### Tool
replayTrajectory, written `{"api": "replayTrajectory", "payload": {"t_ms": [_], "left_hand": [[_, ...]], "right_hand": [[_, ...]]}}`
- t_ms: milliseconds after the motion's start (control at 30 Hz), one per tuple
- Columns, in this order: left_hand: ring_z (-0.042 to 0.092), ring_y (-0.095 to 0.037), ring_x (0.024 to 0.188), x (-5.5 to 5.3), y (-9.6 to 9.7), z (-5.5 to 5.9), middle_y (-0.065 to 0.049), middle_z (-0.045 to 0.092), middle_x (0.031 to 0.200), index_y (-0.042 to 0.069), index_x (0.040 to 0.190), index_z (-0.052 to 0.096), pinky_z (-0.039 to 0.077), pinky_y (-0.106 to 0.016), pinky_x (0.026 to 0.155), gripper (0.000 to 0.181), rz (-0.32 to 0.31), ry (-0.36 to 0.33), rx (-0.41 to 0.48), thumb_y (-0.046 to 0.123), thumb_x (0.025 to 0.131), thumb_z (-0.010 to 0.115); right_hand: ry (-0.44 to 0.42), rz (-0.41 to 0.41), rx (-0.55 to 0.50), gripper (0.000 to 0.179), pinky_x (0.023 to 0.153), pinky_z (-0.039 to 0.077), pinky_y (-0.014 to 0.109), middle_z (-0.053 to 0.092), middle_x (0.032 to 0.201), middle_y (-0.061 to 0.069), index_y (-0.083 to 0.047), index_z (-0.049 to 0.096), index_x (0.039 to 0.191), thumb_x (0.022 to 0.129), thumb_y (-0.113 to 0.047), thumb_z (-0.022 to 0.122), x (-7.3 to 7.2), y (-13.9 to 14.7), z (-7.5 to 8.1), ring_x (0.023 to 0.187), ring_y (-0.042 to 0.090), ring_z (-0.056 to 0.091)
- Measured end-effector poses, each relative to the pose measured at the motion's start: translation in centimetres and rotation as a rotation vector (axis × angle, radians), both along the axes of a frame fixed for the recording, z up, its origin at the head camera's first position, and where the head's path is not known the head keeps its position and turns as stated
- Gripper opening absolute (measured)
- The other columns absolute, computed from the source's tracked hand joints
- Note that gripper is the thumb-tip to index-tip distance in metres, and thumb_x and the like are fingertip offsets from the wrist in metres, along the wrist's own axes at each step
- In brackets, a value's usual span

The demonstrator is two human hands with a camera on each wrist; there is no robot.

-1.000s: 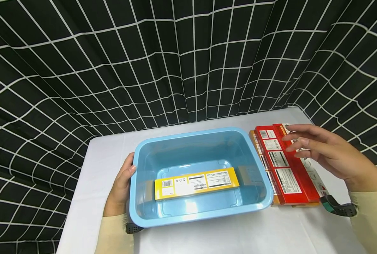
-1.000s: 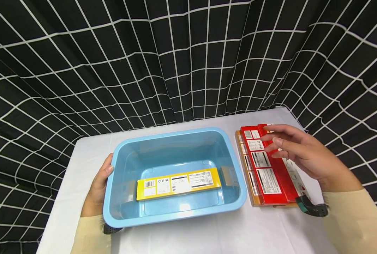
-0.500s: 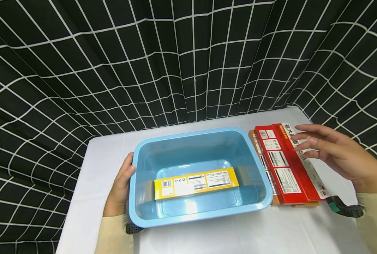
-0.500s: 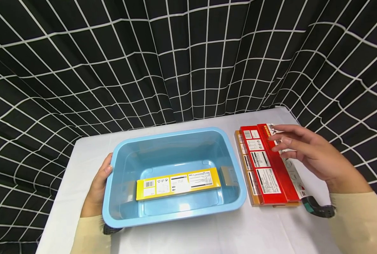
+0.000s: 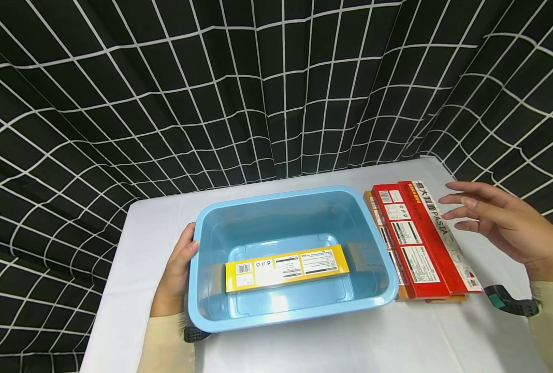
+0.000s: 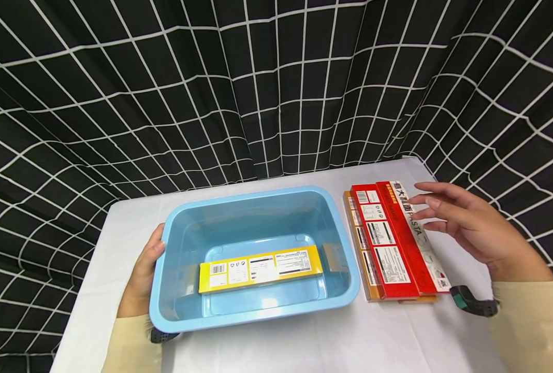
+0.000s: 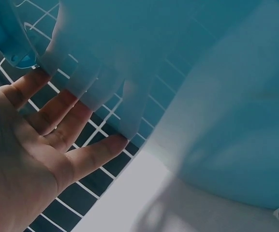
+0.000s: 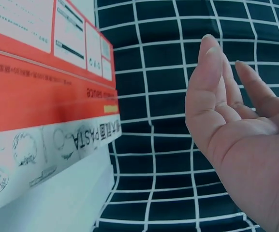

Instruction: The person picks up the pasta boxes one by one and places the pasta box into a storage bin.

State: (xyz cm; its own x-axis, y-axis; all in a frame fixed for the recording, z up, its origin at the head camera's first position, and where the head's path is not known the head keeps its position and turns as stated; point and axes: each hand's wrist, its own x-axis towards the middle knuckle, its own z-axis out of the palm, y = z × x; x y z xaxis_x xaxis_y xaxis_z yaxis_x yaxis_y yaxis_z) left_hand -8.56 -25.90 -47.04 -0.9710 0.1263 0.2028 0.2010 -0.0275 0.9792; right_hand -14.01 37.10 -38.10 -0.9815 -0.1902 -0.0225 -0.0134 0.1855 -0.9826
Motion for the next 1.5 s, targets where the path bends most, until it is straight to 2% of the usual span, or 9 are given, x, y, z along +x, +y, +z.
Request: {"api": "replayTrajectory", "payload": {"t_ms": [500,733,933,1233,1500], "left_hand": [[0.055,-0.037,0.124,0.1,-0.1,0.0,-0.024,0.055,0.140,0.009,0.153,0.049,0.056,-0.051,0.097,0.053,-0.004,-0.027,0.007,0.034,0.106,0.042],[0.055,-0.037,0.122,0.0,-0.1,-0.1,-0.024,0.055,0.138,0.008,0.152,0.050,0.057,-0.050,0.095,0.053,-0.001,-0.036,0.016,0.034,0.106,0.043],[0.055,-0.036,0.122,0.0,-0.1,-0.1,-0.024,0.055,0.139,0.011,0.152,0.051,0.056,-0.051,0.095,0.052,0.000,-0.047,0.015,0.035,0.106,0.043],[0.055,-0.038,0.124,0.1,0.0,0.0,-0.023,0.056,0.141,0.011,0.153,0.051,0.056,-0.052,0.096,0.053,0.019,-0.064,0.022,0.036,0.106,0.044],[0.055,-0.038,0.125,0.1,0.0,-0.1,-0.024,0.054,0.141,0.011,0.153,0.050,0.056,-0.055,0.097,0.054,0.001,-0.057,0.033,0.036,0.106,0.043]], "right_hand": [[-0.050,-0.011,-0.094,0.043,0.079,0.060,0.032,0.075,0.129,-0.001,-0.021,0.066,0.148,0.115,-0.003,0.047,-0.2,1.8,-1.4,0.100,0.022,0.076],[-0.080,0.057,-0.182,0.045,0.081,0.060,0.031,0.075,0.130,-0.003,-0.025,0.065,0.148,0.115,-0.003,0.043,-0.6,3.4,-2.8,0.103,0.020,0.076],[-0.117,0.062,-0.200,0.044,0.082,0.060,0.031,0.074,0.131,-0.005,-0.027,0.064,0.147,0.116,-0.005,0.042,-0.6,4.4,-4.1,0.104,0.019,0.076],[-0.155,0.035,-0.203,0.042,0.082,0.061,0.031,0.075,0.128,-0.005,-0.029,0.065,0.144,0.116,-0.006,0.043,-0.6,5.3,-5.1,0.104,0.020,0.076],[-0.215,-0.025,-0.193,0.039,0.080,0.062,0.032,0.076,0.124,-0.008,-0.033,0.067,0.140,0.116,-0.009,0.046,-0.4,5.8,-6.2,0.102,0.016,0.076]]}}
